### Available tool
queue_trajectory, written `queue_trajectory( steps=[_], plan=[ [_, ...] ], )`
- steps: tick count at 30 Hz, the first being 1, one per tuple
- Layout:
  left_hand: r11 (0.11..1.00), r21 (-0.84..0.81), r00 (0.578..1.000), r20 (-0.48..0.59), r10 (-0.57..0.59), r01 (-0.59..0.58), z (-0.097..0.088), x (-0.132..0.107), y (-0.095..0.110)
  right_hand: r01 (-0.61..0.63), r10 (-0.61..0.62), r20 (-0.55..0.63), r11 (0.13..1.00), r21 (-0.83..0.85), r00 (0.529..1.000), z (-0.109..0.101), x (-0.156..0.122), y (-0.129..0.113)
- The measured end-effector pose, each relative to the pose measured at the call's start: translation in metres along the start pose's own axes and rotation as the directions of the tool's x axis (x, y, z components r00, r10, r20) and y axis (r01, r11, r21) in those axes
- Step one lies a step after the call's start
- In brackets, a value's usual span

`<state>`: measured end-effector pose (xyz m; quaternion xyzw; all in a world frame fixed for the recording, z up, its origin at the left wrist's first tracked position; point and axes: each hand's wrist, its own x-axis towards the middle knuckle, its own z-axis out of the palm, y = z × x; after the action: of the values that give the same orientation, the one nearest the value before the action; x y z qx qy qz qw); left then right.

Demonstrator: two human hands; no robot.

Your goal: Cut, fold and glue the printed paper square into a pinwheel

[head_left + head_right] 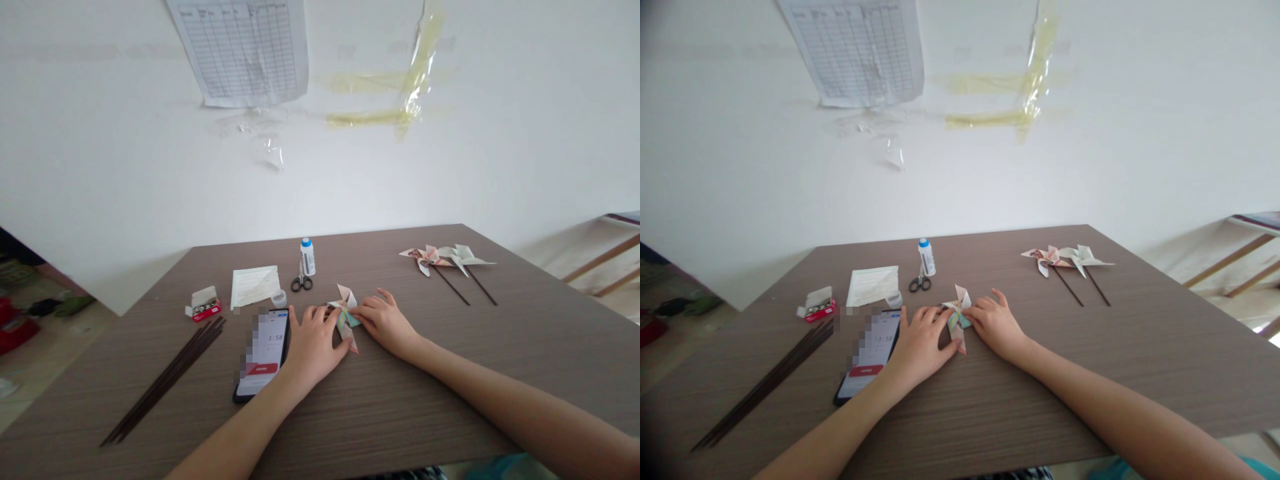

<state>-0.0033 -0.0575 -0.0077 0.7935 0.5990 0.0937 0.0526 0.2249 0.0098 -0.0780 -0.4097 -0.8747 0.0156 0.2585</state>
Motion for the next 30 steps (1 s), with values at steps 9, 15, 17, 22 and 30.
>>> queue_trajectory(
  steps=[9, 15, 17, 22, 30],
  plan=[
    [1.0, 0.003, 1.0, 0.012, -0.003, 0.003, 0.0, 0.003, 0.002, 0.0, 0.0, 0.022, 1.0, -0.01, 1.0, -0.001, 0.0, 0.001],
    [1.0, 0.007, 1.0, 0.017, 0.002, -0.002, -0.002, 0.004, 0.002, 0.003, -0.002, 0.03, 1.0, -0.011, 1.0, -0.003, 0.0, 0.001],
    [1.0, 0.008, 1.0, 0.023, 0.001, -0.001, -0.003, 0.004, 0.001, -0.006, 0.006, 0.037, 1.0, -0.005, 0.999, -0.003, 0.001, 0.001],
    [0.999, 0.03, 1.0, -0.006, 0.026, -0.025, -0.003, 0.006, 0.0, -0.011, 0.01, 0.048, 1.0, 0.019, 0.999, -0.004, 0.002, 0.001],
    [0.998, 0.039, 0.999, -0.015, 0.047, -0.047, -0.003, 0.006, 0.0, 0.044, -0.05, 0.085, 0.997, 0.071, 0.995, -0.02, -0.001, 0.0]
  ],
)
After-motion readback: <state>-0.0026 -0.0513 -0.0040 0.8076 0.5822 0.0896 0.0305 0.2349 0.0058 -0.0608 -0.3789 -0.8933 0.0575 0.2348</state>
